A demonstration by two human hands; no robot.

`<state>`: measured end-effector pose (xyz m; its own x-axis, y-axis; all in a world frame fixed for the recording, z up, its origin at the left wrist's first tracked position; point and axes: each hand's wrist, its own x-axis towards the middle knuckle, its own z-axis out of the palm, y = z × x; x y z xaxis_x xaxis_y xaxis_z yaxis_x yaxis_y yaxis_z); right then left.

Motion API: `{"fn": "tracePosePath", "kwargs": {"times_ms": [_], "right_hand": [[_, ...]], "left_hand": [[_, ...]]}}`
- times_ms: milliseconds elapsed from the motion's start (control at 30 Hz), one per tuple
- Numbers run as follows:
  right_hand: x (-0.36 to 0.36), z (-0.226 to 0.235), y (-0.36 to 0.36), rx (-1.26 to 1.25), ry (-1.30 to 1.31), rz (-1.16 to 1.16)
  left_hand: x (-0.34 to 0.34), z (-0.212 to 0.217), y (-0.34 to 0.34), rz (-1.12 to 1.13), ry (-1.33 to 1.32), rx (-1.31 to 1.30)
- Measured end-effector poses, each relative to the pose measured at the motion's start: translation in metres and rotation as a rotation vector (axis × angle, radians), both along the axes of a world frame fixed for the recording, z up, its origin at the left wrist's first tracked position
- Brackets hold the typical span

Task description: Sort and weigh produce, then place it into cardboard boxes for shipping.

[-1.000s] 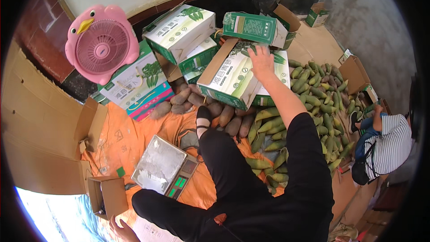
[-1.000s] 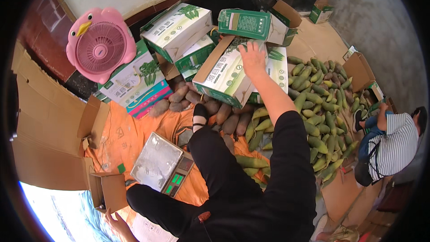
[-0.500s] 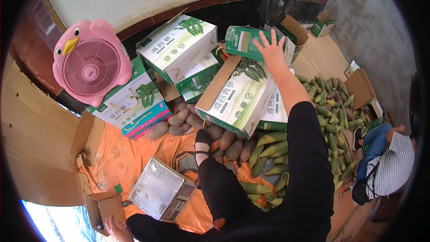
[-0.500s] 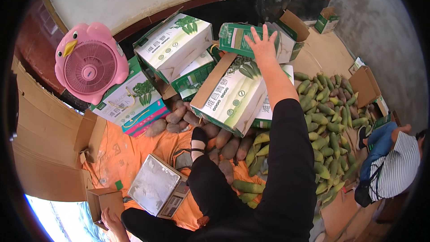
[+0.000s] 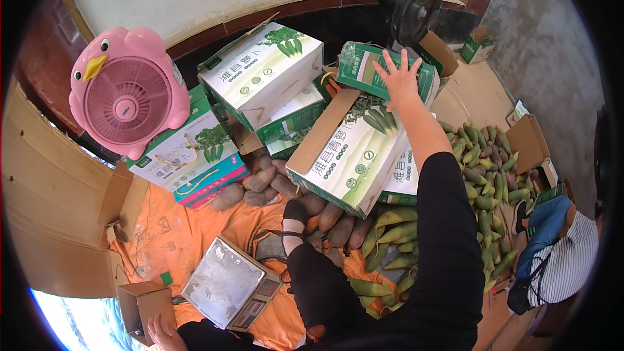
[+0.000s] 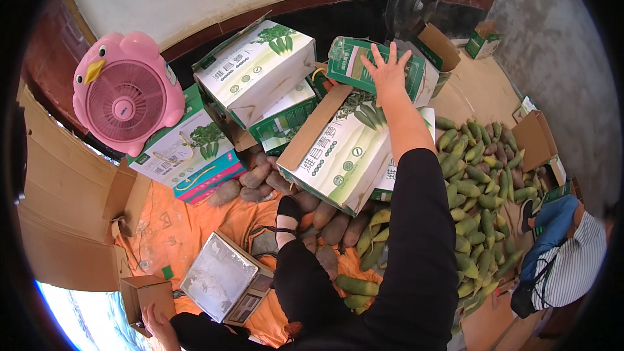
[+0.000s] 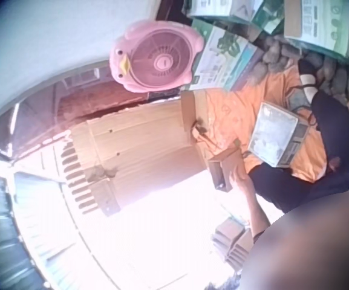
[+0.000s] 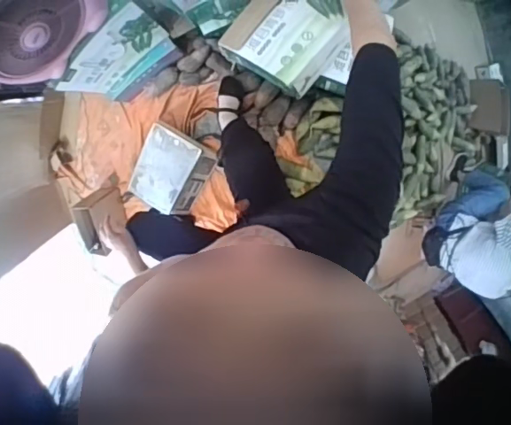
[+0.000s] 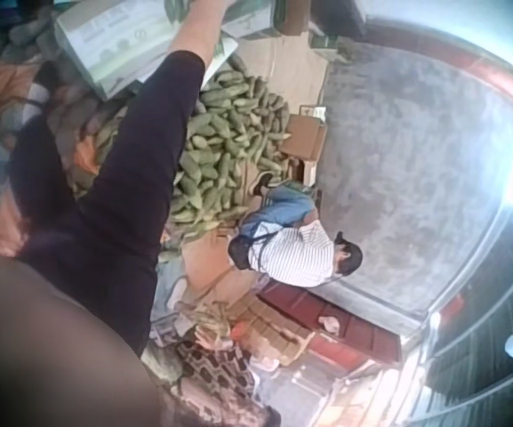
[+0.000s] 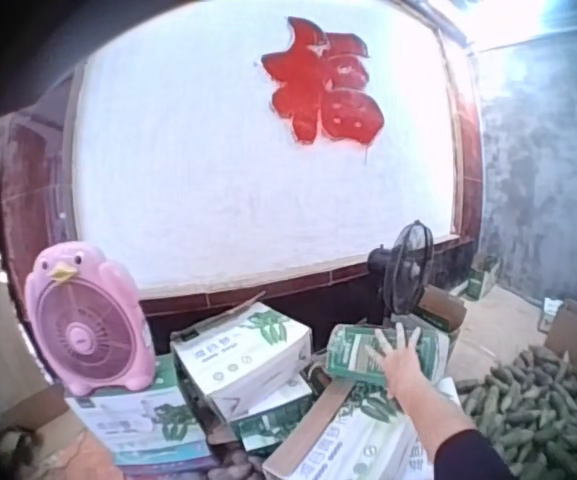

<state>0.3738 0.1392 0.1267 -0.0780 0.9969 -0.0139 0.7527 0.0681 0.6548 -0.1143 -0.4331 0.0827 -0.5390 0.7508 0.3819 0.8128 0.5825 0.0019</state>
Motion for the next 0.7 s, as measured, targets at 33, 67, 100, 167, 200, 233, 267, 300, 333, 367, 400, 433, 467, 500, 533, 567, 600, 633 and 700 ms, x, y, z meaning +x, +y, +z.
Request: {"fn": "tracePosePath", "kwargs": {"times_ms": [33, 67, 100, 167, 200, 233, 267, 300, 333, 367, 400, 433, 467, 500, 533, 567, 600, 633, 700], "right_hand": [[0.001, -0.001, 0.002, 0.003, -0.008, -0.002], [0.002, -0.001, 0.004, 0.002, -0.011, -0.003], [0.004, -0.002, 0.006, 0.013, -0.018, -0.005], [0.006, -0.004, 0.009, 0.022, -0.026, -0.006], [0.007, -0.006, 0.011, 0.04, -0.021, 0.008], [0.007, -0.007, 0.011, 0.058, -0.016, 0.022], [0.009, -0.009, 0.012, 0.057, -0.02, 0.019], [0.011, -0.012, 0.013, 0.072, -0.004, 0.037], [0.013, -0.014, 0.013, 0.086, 0.013, 0.056], [0.013, -0.012, 0.011, 0.085, 0.01, 0.053], [0.013, -0.008, 0.008, 0.08, 0.029, 0.057], [0.014, -0.006, 0.006, 0.075, 0.048, 0.062], [0.016, -0.005, 0.004, 0.076, 0.047, 0.059], [0.019, -0.003, 0.002, 0.105, 0.053, 0.095], [0.023, -0.001, 0.0, 0.134, 0.058, 0.131], [0.026, 0.001, -0.003, 0.138, 0.057, 0.13], [0.03, 0.004, -0.007, 0.164, 0.087, 0.159], [0.034, 0.007, -0.013, 0.191, 0.116, 0.188], [0.041, 0.014, -0.025, 0.194, 0.14, 0.21]], "left_hand": [[0.001, 0.001, 0.003, 0.008, -0.019, -0.001], [0.001, 0.0, 0.005, 0.017, -0.04, 0.003], [0.0, -0.001, 0.006, 0.015, -0.044, 0.002], [-0.006, -0.004, 0.007, 0.007, -0.016, -0.044], [-0.015, -0.012, -0.001, 0.008, -0.015, -0.049], [-0.028, -0.025, -0.016, 0.015, -0.064, -0.035], [-0.031, -0.031, -0.016, 0.016, -0.119, -0.018], [-0.035, -0.035, -0.017, 0.014, -0.122, -0.019], [-0.038, -0.038, -0.019, 0.0, -0.115, -0.016], [-0.036, -0.037, -0.014, -0.016, -0.108, -0.016], [-0.034, -0.035, -0.011, -0.02, -0.111, -0.017], [-0.03, -0.032, -0.008, -0.006, -0.111, -0.05], [-0.026, -0.029, -0.006, 0.008, -0.109, -0.082], [-0.026, -0.029, -0.007, 0.005, -0.109, -0.08], [-0.026, -0.029, -0.008, 0.001, -0.098, -0.069], [-0.024, -0.028, -0.009, -0.002, -0.086, -0.056], [-0.023, -0.027, -0.01, -0.003, -0.087, -0.051], [-0.022, -0.025, -0.01, -0.021, -0.111, -0.04], [-0.02, -0.021, -0.012, -0.037, -0.128, -0.022]]}}
